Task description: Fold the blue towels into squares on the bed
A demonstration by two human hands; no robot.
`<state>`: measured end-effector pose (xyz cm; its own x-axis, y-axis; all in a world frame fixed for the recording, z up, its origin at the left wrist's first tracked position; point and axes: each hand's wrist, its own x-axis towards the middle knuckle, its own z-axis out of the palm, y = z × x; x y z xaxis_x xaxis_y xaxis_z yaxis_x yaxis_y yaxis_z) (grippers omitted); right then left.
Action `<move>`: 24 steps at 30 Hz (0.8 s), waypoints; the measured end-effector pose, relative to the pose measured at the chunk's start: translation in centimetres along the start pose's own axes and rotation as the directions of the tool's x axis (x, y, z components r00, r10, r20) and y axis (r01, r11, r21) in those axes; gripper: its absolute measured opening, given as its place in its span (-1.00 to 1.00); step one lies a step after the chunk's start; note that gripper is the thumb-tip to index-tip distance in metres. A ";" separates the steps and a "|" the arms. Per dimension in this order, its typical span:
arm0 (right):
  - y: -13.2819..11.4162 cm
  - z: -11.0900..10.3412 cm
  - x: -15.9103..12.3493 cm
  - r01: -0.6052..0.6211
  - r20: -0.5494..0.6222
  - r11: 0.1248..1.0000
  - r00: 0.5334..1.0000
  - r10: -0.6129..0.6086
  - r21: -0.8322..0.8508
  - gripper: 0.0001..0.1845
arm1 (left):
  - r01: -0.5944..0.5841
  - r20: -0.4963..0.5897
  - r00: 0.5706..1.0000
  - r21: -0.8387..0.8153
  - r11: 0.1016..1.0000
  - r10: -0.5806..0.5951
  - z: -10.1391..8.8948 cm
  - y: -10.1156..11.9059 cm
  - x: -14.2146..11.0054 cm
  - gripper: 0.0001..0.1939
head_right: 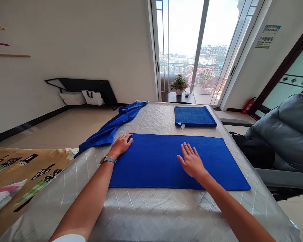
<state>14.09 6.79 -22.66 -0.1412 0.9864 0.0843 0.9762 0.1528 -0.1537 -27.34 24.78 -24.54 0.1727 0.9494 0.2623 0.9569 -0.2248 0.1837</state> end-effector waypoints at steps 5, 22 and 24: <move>-7.0 1.1 0.8 0.194 0.098 0.974 0.974 -0.206 0.116 -0.11 | -0.014 0.003 1.000 0.005 1.000 0.014 0.1 -0.3 0.1 -0.49; 20.4 0.5 -8.6 -0.402 -0.006 0.876 0.910 0.415 -0.267 -0.21 | 0.015 0.001 1.000 0.000 1.000 -0.015 -0.4 0.4 0.0 -0.51; 20.8 -0.2 -9.0 -0.391 -0.049 0.859 0.916 0.398 -0.330 -0.25 | 0.013 -0.006 1.000 0.003 1.000 -0.013 -0.4 0.4 0.0 -0.52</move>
<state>35.68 1.08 -26.46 0.2675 0.9614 0.0646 0.9481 -0.2746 0.1602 -27.01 24.62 -24.11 0.1592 0.9508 0.2656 0.9598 -0.2121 0.1840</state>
